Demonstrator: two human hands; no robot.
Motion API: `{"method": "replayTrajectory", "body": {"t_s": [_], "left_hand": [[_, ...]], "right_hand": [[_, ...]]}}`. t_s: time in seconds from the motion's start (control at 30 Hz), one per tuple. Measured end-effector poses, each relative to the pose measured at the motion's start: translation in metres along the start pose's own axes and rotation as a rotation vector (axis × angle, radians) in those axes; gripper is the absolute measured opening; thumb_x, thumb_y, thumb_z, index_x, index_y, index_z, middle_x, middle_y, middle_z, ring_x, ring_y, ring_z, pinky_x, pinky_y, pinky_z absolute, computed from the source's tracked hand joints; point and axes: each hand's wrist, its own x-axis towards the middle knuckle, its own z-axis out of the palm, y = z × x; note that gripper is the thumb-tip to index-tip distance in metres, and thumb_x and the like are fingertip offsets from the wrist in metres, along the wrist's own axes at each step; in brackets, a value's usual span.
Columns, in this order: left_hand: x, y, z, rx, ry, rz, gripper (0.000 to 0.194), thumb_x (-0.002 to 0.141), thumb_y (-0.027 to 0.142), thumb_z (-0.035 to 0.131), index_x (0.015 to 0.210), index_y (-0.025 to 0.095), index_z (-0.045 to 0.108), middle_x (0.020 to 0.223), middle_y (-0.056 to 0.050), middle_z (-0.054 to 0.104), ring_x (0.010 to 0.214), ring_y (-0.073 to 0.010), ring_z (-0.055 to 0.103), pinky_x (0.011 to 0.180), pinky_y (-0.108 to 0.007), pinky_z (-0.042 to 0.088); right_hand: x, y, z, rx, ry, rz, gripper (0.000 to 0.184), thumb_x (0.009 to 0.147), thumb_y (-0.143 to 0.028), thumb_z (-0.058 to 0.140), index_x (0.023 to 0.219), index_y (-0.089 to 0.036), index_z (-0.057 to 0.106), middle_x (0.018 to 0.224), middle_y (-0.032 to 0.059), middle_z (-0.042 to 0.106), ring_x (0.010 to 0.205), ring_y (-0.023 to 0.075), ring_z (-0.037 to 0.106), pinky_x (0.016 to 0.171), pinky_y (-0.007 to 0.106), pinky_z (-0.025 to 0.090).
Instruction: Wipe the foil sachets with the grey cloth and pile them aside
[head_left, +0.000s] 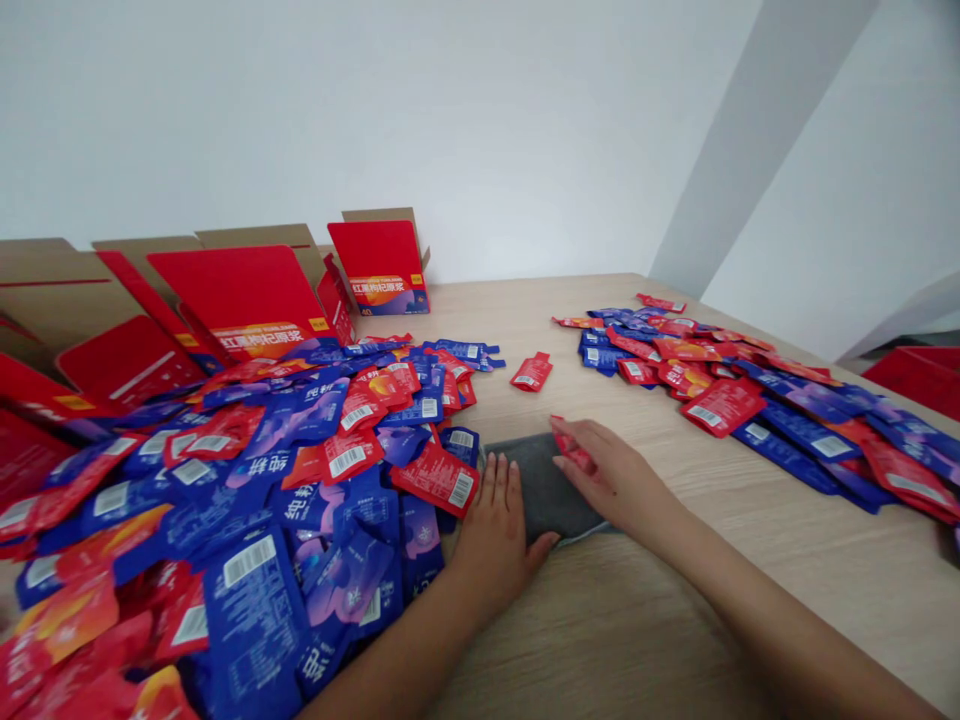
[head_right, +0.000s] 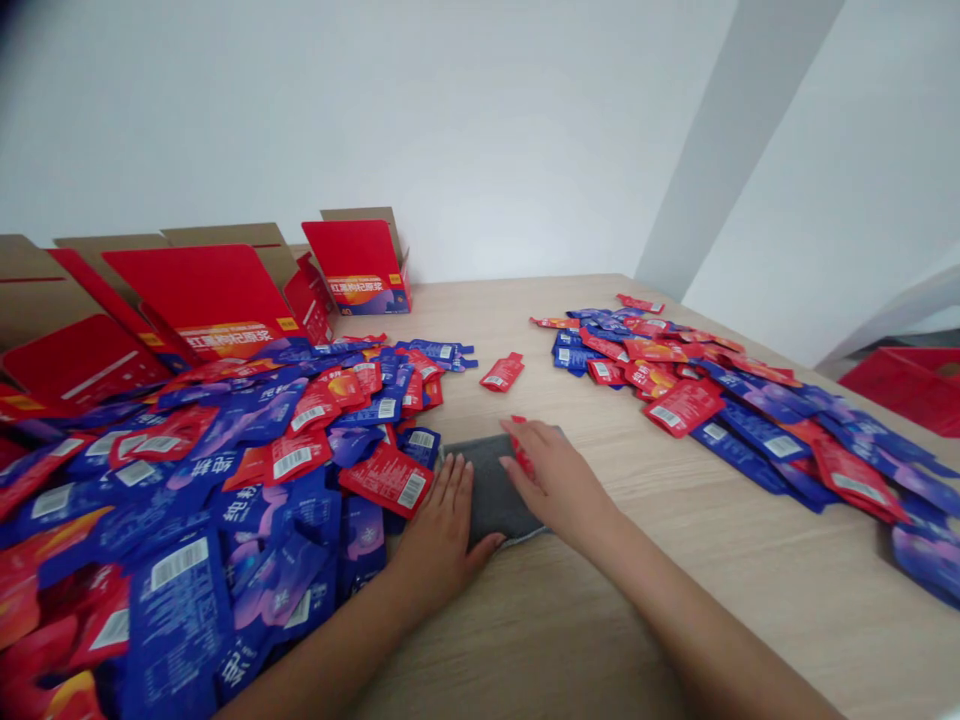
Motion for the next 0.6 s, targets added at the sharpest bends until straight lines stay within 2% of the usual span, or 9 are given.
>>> {"method": "replayTrajectory", "body": {"t_s": [0.07,0.2,0.3,0.37,0.47,0.6], "left_hand": [[0.0,0.001,-0.002,0.002,-0.011,-0.001,0.081,0.086,0.053,0.048,0.139,-0.002,0.025,0.145,-0.028,0.026,0.137,-0.0361,0.016,0.106,-0.052,0.03],[0.001,0.002,-0.003,0.005,-0.039,-0.017,0.08,0.085,0.053,0.05,0.138,-0.004,0.028,0.145,-0.029,0.024,0.136,-0.0369,0.017,0.106,-0.051,0.031],[0.0,0.002,0.0,0.008,-0.024,-0.011,0.076,0.085,0.053,0.049,0.136,-0.001,0.033,0.145,-0.029,0.024,0.136,-0.0376,0.017,0.104,-0.054,0.032],[0.0,0.001,0.001,0.012,-0.012,-0.005,0.074,0.086,0.054,0.048,0.135,0.001,0.035,0.145,-0.028,0.026,0.136,-0.0379,0.018,0.104,-0.055,0.032],[0.001,0.001,0.0,0.018,-0.016,0.0,0.074,0.086,0.055,0.047,0.135,0.0,0.036,0.145,-0.028,0.027,0.136,-0.0381,0.019,0.104,-0.055,0.031],[0.003,0.003,-0.005,0.032,-0.059,-0.004,0.075,0.085,0.054,0.049,0.134,-0.003,0.037,0.144,-0.03,0.027,0.135,-0.0388,0.02,0.105,-0.052,0.031]], "right_hand": [[-0.002,-0.003,-0.001,-0.01,-0.063,-0.025,0.037,0.09,-0.025,0.039,0.122,-0.02,0.057,0.115,0.0104,0.063,0.107,0.0229,0.057,0.092,0.04,0.047],[-0.013,0.001,0.005,-0.265,-0.233,-0.009,0.039,0.088,-0.027,0.043,0.118,-0.011,0.061,0.118,0.0162,0.063,0.109,0.028,0.058,0.093,0.043,0.048],[-0.019,0.007,0.016,-0.388,-0.339,-0.104,0.041,0.084,-0.023,0.048,0.119,-0.006,0.06,0.123,0.0199,0.06,0.116,0.0302,0.054,0.095,0.042,0.047],[-0.017,0.012,0.023,-0.445,-0.365,-0.159,0.042,0.083,-0.015,0.047,0.121,-0.004,0.058,0.126,0.0207,0.057,0.12,0.0293,0.051,0.097,0.04,0.045],[-0.005,0.022,0.031,-0.487,-0.383,-0.179,0.044,0.082,-0.009,0.045,0.124,-0.007,0.057,0.129,0.0173,0.056,0.122,0.0253,0.05,0.1,0.036,0.043],[0.007,0.029,0.035,-0.446,-0.297,-0.09,0.038,0.089,-0.014,0.039,0.121,-0.008,0.058,0.128,0.0169,0.057,0.119,0.025,0.051,0.101,0.038,0.04]]}}
